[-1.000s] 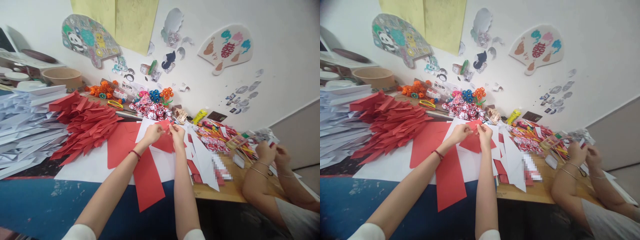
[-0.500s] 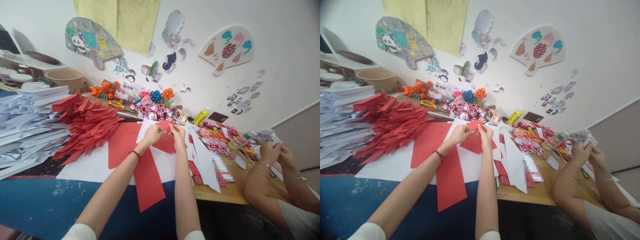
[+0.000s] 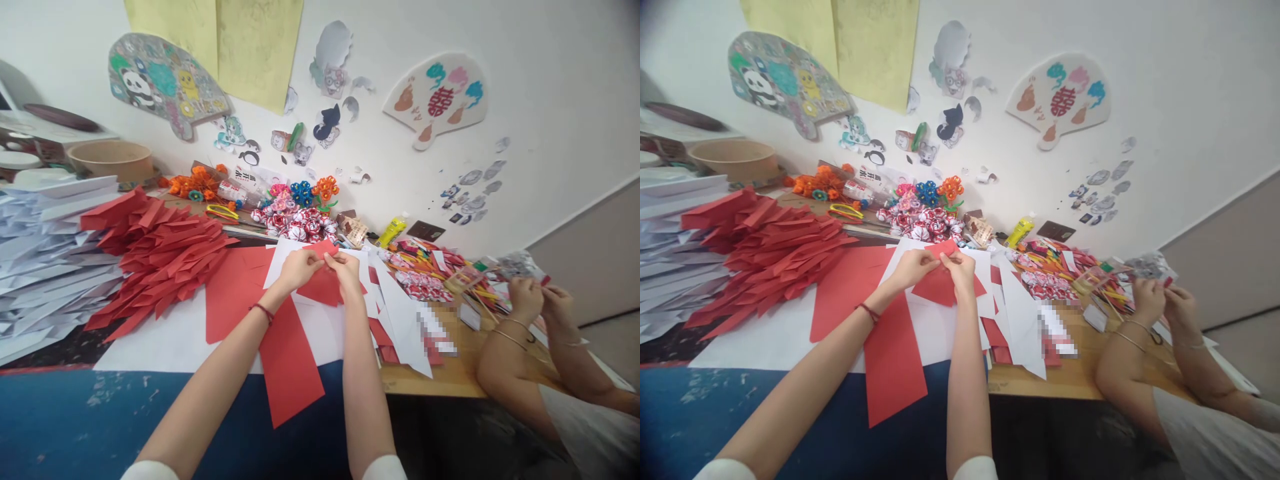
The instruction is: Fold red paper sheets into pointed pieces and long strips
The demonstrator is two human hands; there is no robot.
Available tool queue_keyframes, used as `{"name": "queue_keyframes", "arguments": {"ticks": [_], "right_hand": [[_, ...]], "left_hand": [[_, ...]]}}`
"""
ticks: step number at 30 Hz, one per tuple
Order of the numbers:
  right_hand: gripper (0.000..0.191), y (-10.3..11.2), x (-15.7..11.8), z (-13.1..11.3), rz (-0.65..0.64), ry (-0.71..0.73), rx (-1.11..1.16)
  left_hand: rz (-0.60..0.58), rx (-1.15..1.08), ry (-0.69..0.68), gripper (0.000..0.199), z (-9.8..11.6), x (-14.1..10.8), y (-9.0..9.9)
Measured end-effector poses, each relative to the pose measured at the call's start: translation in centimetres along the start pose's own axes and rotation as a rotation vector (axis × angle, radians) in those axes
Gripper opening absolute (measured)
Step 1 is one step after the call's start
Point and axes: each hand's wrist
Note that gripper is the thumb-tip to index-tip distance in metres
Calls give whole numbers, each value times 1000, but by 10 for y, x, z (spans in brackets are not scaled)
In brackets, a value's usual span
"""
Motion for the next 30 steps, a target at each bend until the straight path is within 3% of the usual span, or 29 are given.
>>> {"name": "queue_keyframes", "arguments": {"ticks": [7,15,21,30], "right_hand": [[38,-1,0,3,7,47,5],[38,-3,-3,1,-74,23,14],[35,-2,-1,-1,8,68,45],[36,-3,-3,-1,-21,48,65]], "left_hand": [[27,25,2,26,4,0,1],[57,-1,-27,29,8,-1,5],[55,-30,-29,30,11,-3,4],[41,-35,-64,28,12,-2,8]]}}
Point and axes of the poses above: each hand's wrist, its own x-axis towards the middle knuckle, its own y-axis out of the back of the hand, z = x × y, and after that the axes turned 6 degrees about z, right-handed
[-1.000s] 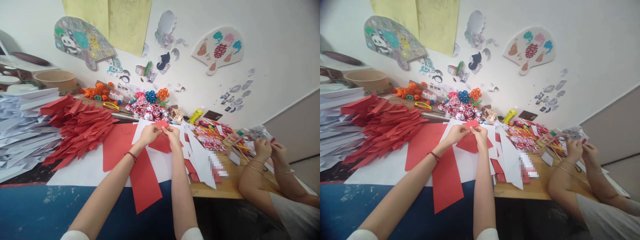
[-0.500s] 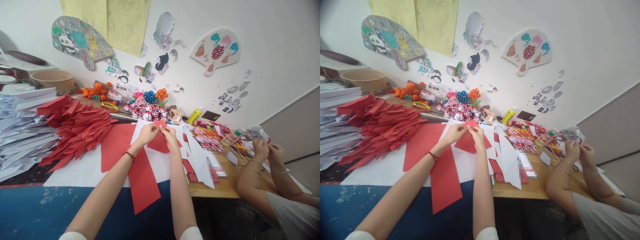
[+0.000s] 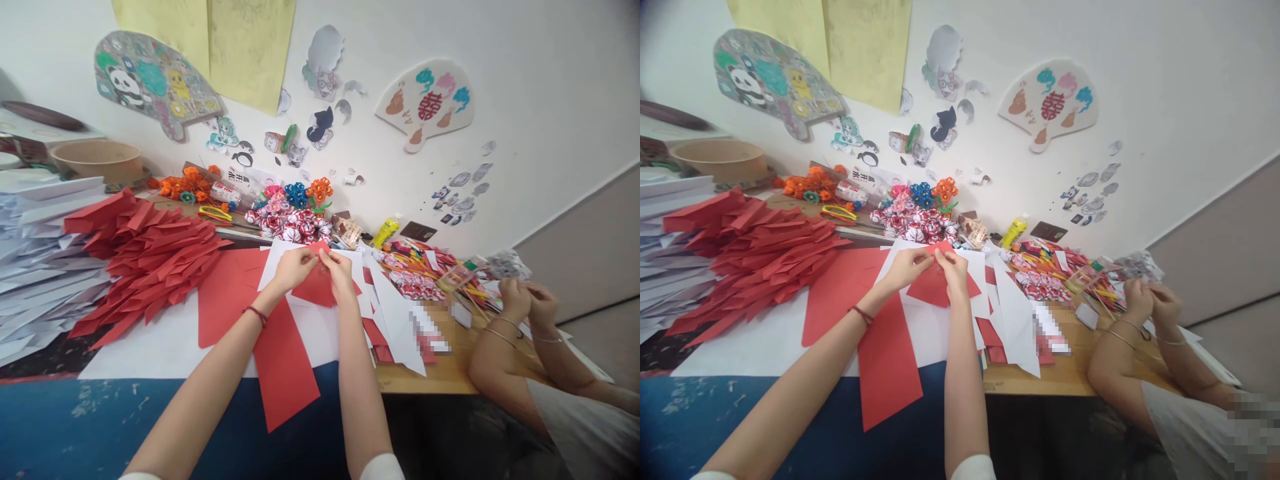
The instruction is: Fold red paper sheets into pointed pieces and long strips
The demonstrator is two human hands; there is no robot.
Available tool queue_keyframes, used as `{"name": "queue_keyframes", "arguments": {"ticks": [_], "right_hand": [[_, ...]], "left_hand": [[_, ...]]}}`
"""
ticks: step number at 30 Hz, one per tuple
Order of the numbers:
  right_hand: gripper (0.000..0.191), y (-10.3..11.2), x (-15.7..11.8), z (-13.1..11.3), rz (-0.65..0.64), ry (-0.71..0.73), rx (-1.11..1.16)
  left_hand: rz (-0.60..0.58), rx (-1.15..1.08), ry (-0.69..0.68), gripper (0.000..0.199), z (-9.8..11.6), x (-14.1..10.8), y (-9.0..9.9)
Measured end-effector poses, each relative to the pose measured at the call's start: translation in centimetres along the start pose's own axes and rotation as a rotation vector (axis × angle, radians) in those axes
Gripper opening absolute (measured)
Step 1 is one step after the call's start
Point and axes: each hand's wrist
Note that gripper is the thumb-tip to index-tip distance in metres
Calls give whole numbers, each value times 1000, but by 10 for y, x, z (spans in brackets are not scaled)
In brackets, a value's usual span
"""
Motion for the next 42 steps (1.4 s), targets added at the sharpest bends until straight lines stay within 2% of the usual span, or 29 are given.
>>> {"name": "queue_keyframes", "arguments": {"ticks": [8,14,42], "right_hand": [[36,2,3,-2,54,8,73],[37,2,2,0,-11,-18,36],[38,5,3,1,-35,-63,-16]], "left_hand": [[-24,-9,41,31,0,0,-2],[-17,-6,26,30,-3,0,-2],[-27,120,9,32,-5,-2,-7]]}}
Point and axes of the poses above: each hand's wrist, its own x-axis towards the middle knuckle, its own y-axis out of the back of the hand, z = x × y, and after that the axes turned 6 degrees about z, right-handed
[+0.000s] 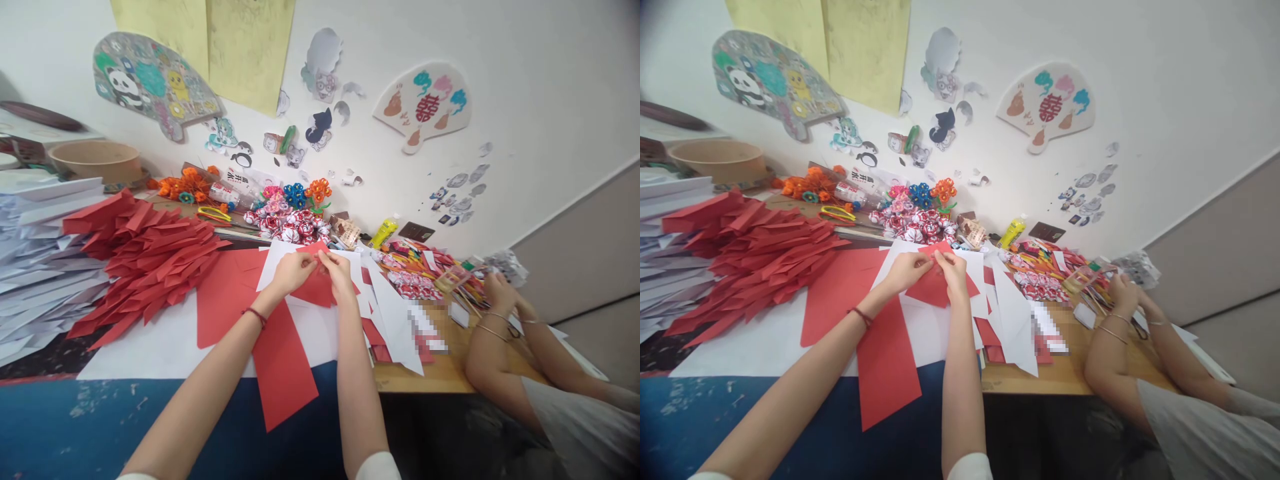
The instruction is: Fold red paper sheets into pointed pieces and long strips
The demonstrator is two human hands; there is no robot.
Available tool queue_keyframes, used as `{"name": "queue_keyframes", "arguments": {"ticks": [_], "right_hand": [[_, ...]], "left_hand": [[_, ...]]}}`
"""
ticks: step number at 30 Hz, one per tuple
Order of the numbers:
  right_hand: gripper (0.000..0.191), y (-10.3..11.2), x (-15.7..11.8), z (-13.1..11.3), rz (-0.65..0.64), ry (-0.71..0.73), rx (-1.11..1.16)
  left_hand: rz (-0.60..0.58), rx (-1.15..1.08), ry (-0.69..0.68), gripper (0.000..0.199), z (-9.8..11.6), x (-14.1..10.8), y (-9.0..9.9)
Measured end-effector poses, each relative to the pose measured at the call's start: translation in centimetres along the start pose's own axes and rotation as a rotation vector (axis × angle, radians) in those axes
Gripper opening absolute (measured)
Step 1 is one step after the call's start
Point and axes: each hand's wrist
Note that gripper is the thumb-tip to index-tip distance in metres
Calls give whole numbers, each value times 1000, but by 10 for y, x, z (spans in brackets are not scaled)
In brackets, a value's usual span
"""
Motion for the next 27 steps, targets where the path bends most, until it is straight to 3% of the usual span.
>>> {"name": "queue_keyframes", "arguments": {"ticks": [27], "right_hand": [[41,0,2,3,-12,-1,-69]], "left_hand": [[-55,53,5,30,2,-2,0]]}}
Point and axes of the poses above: each hand's wrist, its own x-axis towards the middle knuckle, its own y-axis out of the back of the hand, z = x × y, and after that the axes turned 6 degrees about z, right-handed
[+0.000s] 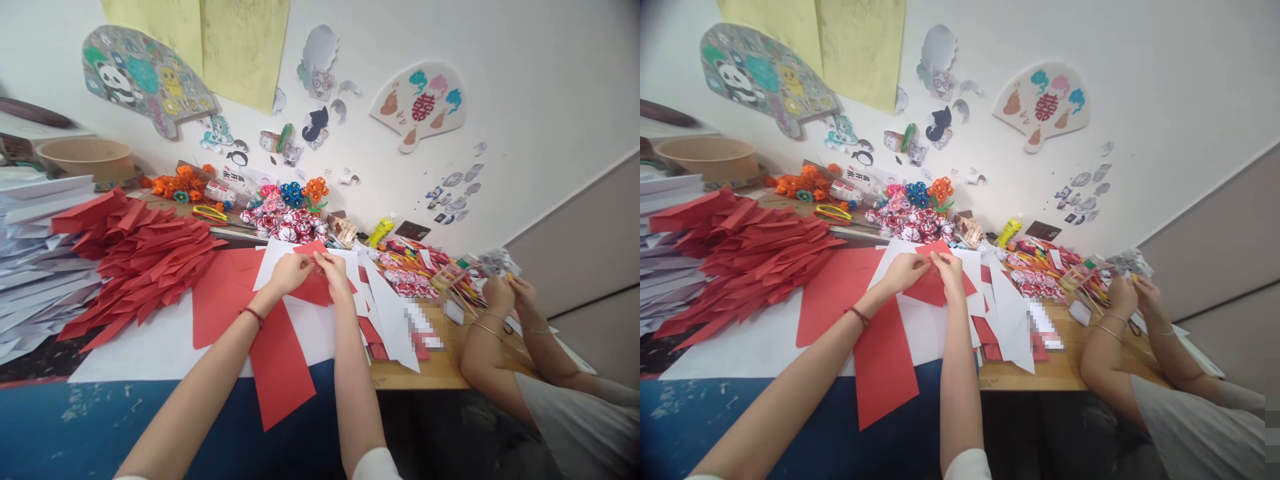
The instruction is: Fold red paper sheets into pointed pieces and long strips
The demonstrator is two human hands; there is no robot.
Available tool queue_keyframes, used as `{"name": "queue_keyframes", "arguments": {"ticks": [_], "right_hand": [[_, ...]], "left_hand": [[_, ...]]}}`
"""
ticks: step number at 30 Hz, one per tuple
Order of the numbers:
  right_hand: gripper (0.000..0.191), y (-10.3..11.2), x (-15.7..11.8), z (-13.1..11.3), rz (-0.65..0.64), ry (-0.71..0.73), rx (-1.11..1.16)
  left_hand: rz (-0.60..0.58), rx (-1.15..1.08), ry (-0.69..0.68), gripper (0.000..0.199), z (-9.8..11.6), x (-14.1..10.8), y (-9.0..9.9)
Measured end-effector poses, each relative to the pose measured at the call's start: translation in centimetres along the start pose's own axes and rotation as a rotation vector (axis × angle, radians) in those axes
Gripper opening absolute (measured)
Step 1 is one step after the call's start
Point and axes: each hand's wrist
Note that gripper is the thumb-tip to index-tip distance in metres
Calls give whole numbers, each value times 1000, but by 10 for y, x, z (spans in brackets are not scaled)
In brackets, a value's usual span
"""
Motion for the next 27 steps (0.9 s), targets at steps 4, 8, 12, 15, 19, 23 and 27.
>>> {"name": "queue_keyframes", "arguments": {"ticks": [4,8,12,15,19,23,27], "right_hand": [[41,0,1,0,8,-7,-7],[39,0,0,1,-3,-12,-6],[40,-1,0,2,-7,-5,-19],[39,-1,1,3,-12,0,-24],[38,-1,0,2,-19,-6,-12],[37,-1,-2,1,-12,-13,-9],[37,-2,-1,1,-25,-14,-13]], "left_hand": [[-8,22,-2,32,-1,0,-1],[-12,43,-10,32,-1,1,-2],[-17,52,-9,31,-2,2,-2],[-16,52,-9,31,-2,1,-2],[-15,32,-21,30,-2,1,-2],[-26,43,-18,30,-1,1,-2],[-33,49,-15,30,-1,1,-2]]}}
Point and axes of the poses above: each hand's wrist, its own x-axis towards the middle knuckle, its own y-axis out of the back of the hand, z = x × y, and after that the axes turned 6 degrees about z, right-handed
